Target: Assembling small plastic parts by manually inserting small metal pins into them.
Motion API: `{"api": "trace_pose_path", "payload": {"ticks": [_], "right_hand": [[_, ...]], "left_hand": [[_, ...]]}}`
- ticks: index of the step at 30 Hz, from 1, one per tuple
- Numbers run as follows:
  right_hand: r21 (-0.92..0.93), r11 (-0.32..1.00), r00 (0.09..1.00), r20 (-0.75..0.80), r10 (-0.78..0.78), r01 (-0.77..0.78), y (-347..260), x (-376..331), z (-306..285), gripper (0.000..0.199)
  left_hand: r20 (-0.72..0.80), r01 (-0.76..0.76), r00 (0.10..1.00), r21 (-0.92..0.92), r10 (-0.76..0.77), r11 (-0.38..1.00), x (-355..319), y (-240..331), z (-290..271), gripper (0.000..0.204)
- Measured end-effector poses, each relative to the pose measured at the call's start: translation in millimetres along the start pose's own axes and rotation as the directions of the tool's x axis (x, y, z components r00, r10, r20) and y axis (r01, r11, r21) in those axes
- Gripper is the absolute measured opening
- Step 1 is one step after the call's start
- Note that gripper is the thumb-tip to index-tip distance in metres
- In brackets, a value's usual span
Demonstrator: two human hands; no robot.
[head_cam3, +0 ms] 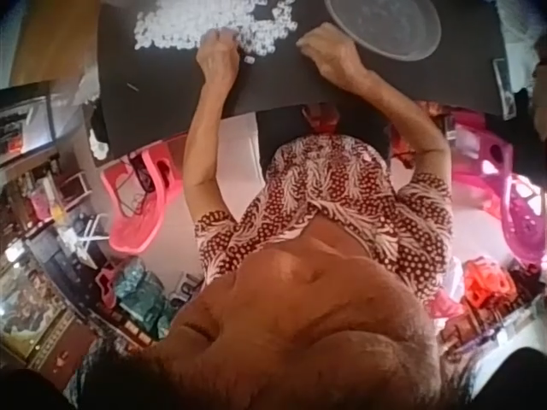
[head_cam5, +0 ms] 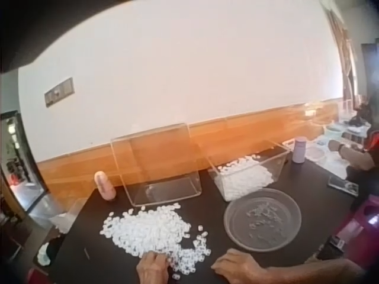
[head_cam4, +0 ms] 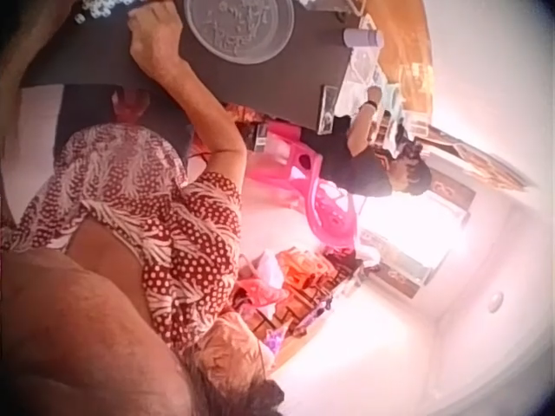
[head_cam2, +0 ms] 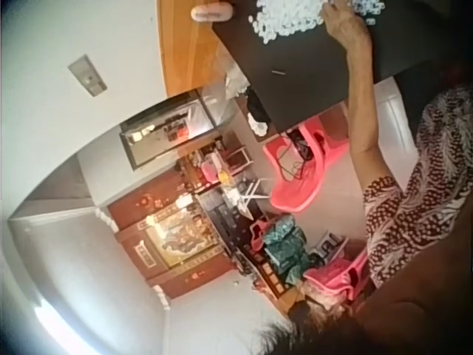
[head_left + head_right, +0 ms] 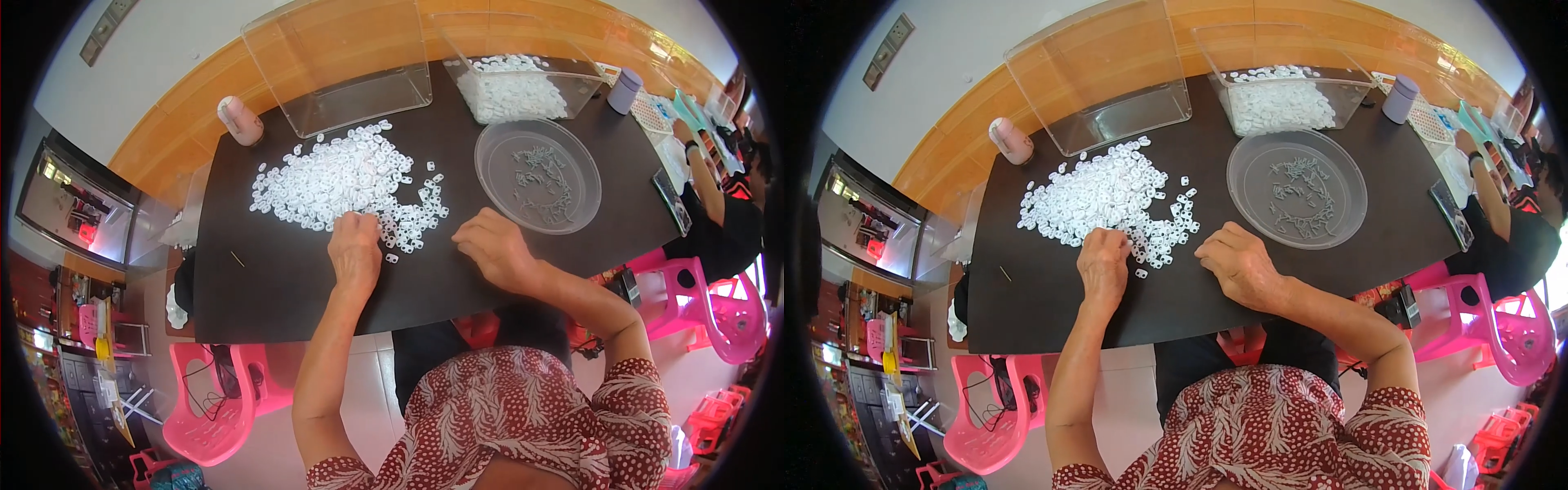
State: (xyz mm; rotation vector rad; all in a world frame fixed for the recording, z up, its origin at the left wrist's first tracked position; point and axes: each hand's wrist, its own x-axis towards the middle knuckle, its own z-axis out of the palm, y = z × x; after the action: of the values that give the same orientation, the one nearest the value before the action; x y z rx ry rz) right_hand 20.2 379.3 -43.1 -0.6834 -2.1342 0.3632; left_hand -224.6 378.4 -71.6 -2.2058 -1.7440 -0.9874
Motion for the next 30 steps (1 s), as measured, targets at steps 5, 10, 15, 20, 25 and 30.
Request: {"api": "trace_pose_path", "payload": {"ticks": [5, 10, 15, 20, 25, 30], "right_hand": [[0.044, 0.998, 0.999, 0.023, 0.033, -0.034, 2, -7, 21, 0.013], [0.095, 0.995, 1.000, 0.007, 0.023, -0.024, -11, 10, 48, 0.014], [0.061, 0.998, 0.998, -0.054, -0.015, 0.018, -15, 8, 45, 0.015], [-0.025, 1.000, 0.998, -0.058, -0.008, 0.006, -1, -16, 19, 0.012], [-0.210, 0.966, 0.972, -0.210, 0.105, -0.150, 47, -30, -44, 0.009], [-0.314, 0.896, 0.946, -0.178, 0.270, -0.315, 86, -23, -82, 0.011]], "left_hand": [[-0.048, 0.071, 0.996, -0.032, -0.072, 0.997, -8, 2, -13, 0.018], [-0.041, -0.023, 0.999, -0.143, 0.017, 0.989, -22, 23, -20, 0.019], [0.037, -0.102, 0.994, -0.118, 0.107, 0.988, -22, 27, -11, 0.009], [0.157, -0.073, 0.984, -0.085, 0.085, 0.994, -17, 26, -24, 0.012], [0.101, -0.091, 0.990, -0.063, 0.097, 0.994, -27, 28, -28, 0.007], [0.167, 0.269, 0.961, -0.393, -0.219, 0.879, -43, 42, -31, 0.006]]}}
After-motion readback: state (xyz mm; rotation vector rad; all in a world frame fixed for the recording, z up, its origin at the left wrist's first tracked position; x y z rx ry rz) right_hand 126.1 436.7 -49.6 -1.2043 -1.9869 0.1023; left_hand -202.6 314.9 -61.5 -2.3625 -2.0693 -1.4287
